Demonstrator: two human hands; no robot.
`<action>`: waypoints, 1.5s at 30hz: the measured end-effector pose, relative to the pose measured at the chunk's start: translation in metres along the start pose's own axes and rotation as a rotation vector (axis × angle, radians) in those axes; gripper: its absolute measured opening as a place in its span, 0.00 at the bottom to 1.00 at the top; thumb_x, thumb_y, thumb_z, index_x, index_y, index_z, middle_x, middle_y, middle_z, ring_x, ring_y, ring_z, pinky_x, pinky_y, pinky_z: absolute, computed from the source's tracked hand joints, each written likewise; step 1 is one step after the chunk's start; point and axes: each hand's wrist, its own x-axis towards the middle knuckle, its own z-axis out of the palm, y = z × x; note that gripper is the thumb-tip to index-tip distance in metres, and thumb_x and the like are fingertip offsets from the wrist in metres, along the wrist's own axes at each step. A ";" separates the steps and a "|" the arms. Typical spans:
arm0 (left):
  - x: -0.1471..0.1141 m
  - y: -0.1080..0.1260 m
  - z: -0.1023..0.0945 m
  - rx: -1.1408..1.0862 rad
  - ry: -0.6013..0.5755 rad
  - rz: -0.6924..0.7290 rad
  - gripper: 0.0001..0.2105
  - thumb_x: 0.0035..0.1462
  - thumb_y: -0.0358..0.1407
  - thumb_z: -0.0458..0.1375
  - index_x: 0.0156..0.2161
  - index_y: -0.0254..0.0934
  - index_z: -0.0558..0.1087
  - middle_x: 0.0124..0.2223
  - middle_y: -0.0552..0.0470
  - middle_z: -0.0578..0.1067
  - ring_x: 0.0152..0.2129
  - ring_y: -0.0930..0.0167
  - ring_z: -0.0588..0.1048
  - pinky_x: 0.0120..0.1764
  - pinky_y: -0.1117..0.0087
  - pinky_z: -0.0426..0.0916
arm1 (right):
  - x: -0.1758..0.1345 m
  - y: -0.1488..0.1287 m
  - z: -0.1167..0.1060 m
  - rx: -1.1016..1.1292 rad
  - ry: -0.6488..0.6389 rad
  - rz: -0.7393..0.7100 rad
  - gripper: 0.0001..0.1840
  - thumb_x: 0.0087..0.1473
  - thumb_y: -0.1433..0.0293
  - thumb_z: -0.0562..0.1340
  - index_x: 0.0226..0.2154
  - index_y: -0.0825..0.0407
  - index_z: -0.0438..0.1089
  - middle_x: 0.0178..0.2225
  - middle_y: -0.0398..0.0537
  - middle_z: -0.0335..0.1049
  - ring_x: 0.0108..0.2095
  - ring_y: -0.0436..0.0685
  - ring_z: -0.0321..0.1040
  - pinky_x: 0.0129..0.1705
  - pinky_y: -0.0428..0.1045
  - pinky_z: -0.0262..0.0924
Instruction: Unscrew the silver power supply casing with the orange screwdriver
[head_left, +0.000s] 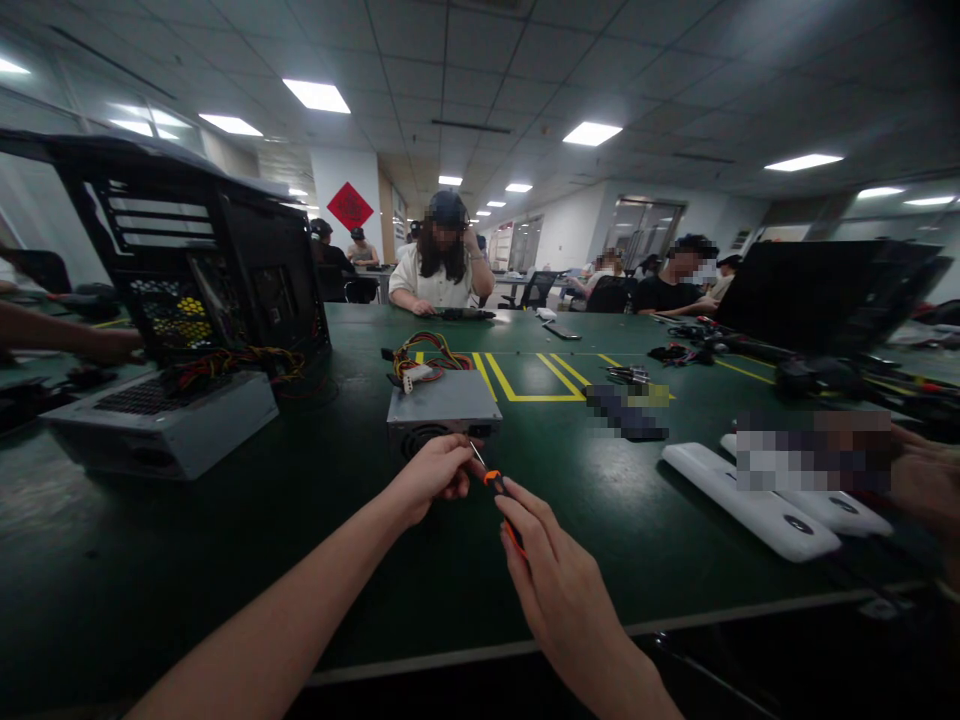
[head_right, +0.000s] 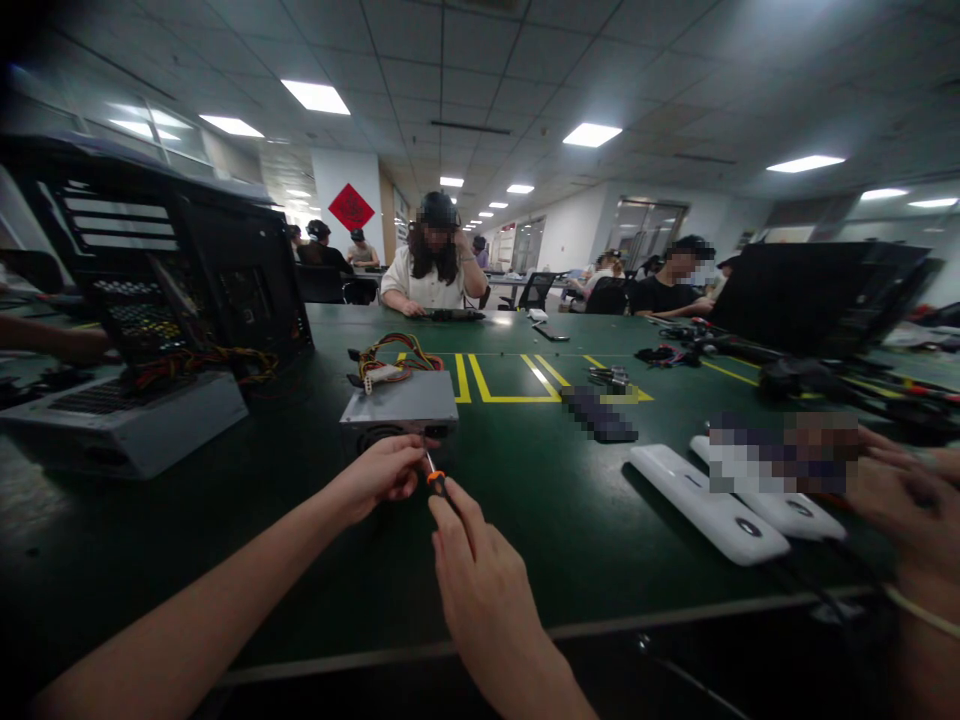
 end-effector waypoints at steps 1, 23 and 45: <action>0.000 -0.001 0.000 0.061 -0.008 0.001 0.10 0.54 0.30 0.46 0.41 0.32 0.64 0.26 0.56 0.70 0.10 0.83 0.61 0.12 0.82 0.47 | -0.001 0.001 0.001 -0.006 0.006 -0.007 0.15 0.57 0.74 0.48 0.47 0.55 0.58 0.46 0.58 0.66 0.38 0.55 0.70 0.36 0.48 0.68; -0.013 0.010 -0.024 1.139 0.111 0.637 0.07 0.50 0.29 0.49 0.26 0.37 0.68 0.25 0.55 0.71 0.23 0.74 0.68 0.28 0.74 0.58 | 0.000 -0.008 -0.003 0.178 -0.043 0.021 0.14 0.54 0.75 0.49 0.45 0.55 0.58 0.53 0.61 0.55 0.50 0.59 0.60 0.44 0.55 0.64; -0.003 0.001 -0.023 1.043 0.528 0.880 0.11 0.54 0.27 0.47 0.40 0.37 0.69 0.41 0.51 0.72 0.39 0.70 0.67 0.44 0.67 0.63 | -0.001 0.002 -0.002 0.487 -0.050 -0.036 0.20 0.53 0.69 0.58 0.49 0.51 0.55 0.52 0.55 0.61 0.52 0.56 0.59 0.50 0.52 0.60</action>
